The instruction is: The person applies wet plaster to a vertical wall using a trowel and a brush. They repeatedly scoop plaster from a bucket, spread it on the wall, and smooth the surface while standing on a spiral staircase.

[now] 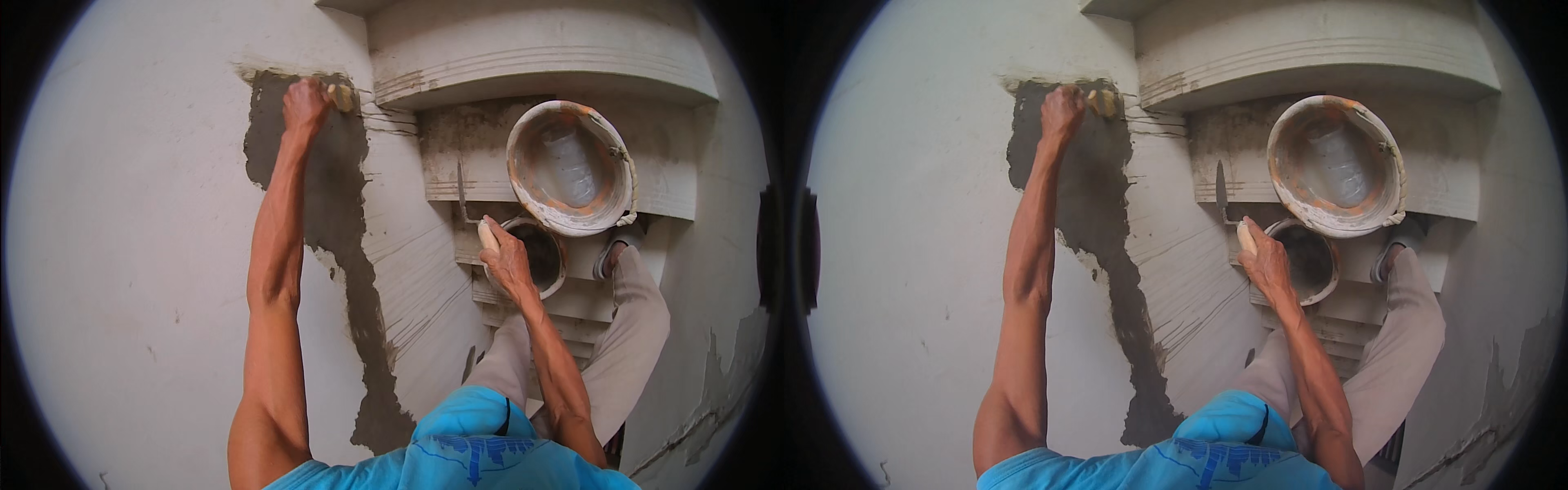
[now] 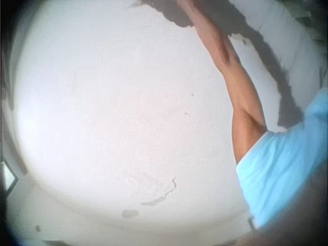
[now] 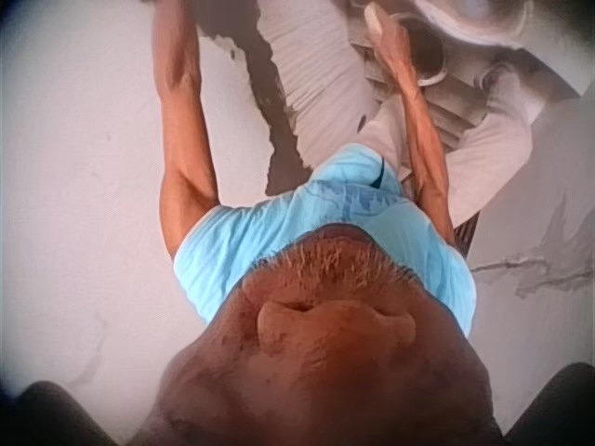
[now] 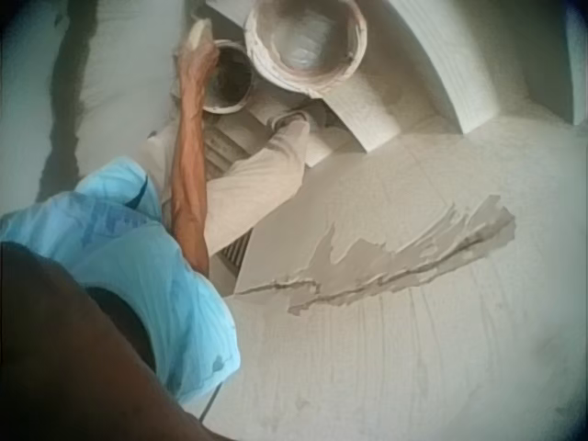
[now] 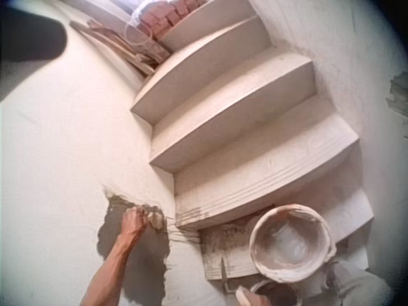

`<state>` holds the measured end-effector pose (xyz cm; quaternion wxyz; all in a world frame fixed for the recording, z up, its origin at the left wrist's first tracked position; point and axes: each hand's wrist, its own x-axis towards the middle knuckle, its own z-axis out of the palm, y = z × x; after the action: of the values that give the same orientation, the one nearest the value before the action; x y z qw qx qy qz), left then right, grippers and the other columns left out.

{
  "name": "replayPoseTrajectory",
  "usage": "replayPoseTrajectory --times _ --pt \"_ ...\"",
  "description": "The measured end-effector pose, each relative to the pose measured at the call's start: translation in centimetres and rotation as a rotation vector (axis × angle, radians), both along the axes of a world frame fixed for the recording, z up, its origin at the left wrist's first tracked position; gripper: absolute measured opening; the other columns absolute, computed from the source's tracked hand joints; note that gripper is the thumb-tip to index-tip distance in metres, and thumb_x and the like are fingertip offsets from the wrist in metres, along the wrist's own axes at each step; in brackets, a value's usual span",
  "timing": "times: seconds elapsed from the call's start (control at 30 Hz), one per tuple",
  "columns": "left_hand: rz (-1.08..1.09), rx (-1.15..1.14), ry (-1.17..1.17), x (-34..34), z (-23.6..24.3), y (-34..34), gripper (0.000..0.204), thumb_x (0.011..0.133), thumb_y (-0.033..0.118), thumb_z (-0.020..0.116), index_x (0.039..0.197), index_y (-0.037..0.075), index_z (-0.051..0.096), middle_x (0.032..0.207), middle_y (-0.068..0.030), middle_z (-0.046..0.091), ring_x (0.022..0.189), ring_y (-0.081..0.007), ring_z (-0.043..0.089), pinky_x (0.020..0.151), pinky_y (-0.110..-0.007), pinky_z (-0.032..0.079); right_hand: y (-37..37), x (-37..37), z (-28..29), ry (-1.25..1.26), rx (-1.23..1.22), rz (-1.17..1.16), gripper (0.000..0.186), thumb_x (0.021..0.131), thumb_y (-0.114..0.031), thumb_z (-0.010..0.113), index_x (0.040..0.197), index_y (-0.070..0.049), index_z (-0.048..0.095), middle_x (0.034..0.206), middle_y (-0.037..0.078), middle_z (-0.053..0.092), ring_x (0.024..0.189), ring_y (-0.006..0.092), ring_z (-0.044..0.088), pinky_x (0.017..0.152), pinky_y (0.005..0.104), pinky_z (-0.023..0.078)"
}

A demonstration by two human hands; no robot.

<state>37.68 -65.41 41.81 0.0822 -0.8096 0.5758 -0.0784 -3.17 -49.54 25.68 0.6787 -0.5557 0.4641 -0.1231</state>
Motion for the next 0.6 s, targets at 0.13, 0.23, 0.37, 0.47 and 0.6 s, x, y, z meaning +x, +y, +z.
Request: replayPoseTrajectory --times 0.13,0.23,0.37,0.47,0.6 --pt "0.026 -0.089 0.009 1.4 -0.2 -2.3 0.025 0.093 0.025 0.062 0.096 0.003 0.073 0.098 -0.0274 0.071 0.094 -0.0497 0.068 0.081 -0.056 0.055 0.5 0.1 -0.4 0.011 -0.004 -0.031 0.071 0.074 -0.012 0.06 0.145 -0.006 0.055 0.114 0.032 0.068 0.105 0.0476 0.066 0.093 0.0467 0.052" --pt "0.076 -0.072 0.022 0.2 -1.2 -2.7 0.026 0.093 0.024 0.061 0.098 0.003 0.074 0.098 -0.0268 0.071 0.095 -0.0486 0.068 0.083 -0.055 0.054 0.7 -0.1 -1.0 0.019 -0.007 -0.033 0.071 0.074 -0.012 0.06 0.145 -0.007 0.055 0.113 0.032 0.068 0.105 0.0477 0.066 0.093 0.0466 0.052" --pt "0.106 0.071 0.019 -0.5 -2.3 0.4 0.026 0.093 0.023 0.06 0.104 0.004 0.075 0.098 -0.025 0.072 0.096 -0.0456 0.069 0.086 -0.053 0.053 0.4 -0.2 -0.6 0.022 0.019 -0.013 0.072 0.074 -0.012 0.06 0.145 -0.006 0.055 0.115 0.031 0.068 0.106 0.0477 0.066 0.095 0.0457 0.052" --pt "0.062 0.02 0.085 -0.1 -1.9 1.3 0.023 0.093 0.022 0.061 0.098 0.003 0.074 0.096 -0.0275 0.071 0.093 -0.05 0.068 0.082 -0.056 0.055 0.0 -0.1 -0.4 0.032 0.018 -0.013 0.072 0.074 -0.012 0.059 0.145 -0.006 0.055 0.116 0.031 0.068 0.107 0.0475 0.066 0.095 0.0451 0.052" --pt "0.014 -0.083 0.032 1.1 -0.2 0.0 0.022 0.093 0.021 0.061 0.096 0.004 0.074 0.095 -0.0272 0.071 0.092 -0.0489 0.068 0.082 -0.055 0.055 0.2 0.0 -0.4 -0.002 -0.016 -0.043 0.072 0.073 -0.012 0.06 0.145 -0.006 0.054 0.117 0.031 0.067 0.108 0.0474 0.066 0.096 0.0449 0.052"
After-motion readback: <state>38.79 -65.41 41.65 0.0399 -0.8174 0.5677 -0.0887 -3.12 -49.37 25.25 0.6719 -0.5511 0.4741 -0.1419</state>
